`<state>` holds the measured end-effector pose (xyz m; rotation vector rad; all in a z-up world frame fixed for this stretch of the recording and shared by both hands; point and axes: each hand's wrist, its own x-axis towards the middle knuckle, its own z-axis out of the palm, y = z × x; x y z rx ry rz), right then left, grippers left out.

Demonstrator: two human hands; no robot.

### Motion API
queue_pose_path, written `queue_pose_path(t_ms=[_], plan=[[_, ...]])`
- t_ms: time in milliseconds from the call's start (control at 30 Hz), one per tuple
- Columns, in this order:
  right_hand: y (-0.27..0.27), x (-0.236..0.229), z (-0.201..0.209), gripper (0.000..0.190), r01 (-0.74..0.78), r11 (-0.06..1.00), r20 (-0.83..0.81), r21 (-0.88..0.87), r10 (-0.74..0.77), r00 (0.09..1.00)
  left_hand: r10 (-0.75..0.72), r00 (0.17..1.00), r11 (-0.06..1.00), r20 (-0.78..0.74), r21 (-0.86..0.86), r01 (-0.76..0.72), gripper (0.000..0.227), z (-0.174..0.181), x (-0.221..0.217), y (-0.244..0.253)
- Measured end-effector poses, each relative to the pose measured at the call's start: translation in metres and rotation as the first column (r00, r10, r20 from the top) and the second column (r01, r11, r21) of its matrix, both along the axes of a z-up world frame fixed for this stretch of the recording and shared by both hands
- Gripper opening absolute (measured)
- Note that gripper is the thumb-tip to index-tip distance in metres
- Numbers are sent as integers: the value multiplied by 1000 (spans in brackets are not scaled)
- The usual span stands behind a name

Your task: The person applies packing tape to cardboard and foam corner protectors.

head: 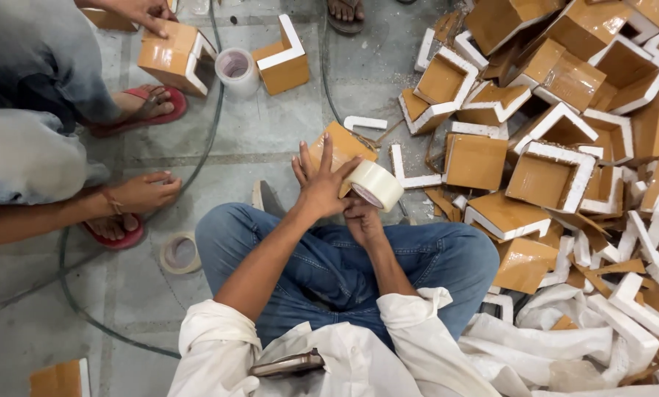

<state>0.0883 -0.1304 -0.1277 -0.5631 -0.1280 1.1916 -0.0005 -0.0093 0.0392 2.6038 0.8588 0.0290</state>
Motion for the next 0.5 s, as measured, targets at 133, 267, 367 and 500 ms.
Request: queue_pose_path(t_ms=[133, 267, 367, 500], plan=[[-1, -14, 4, 56, 114, 993, -69, 18, -112, 991, 26, 990, 989, 141, 140, -46, 94, 0, -4, -12], [-3, -17, 10, 51, 186, 982, -159, 47, -176, 971, 61, 965, 983, 255, 151, -102, 83, -1, 1, -17], [-1, -14, 14, 53, 181, 983, -160, 32, -174, 972, 63, 965, 969, 255, 217, -120, 83, -10, 2, -19], [1, -18, 4, 57, 199, 980, -138, 1, -197, 971, 50, 955, 963, 291, 241, -124, 82, -19, 0, -18]])
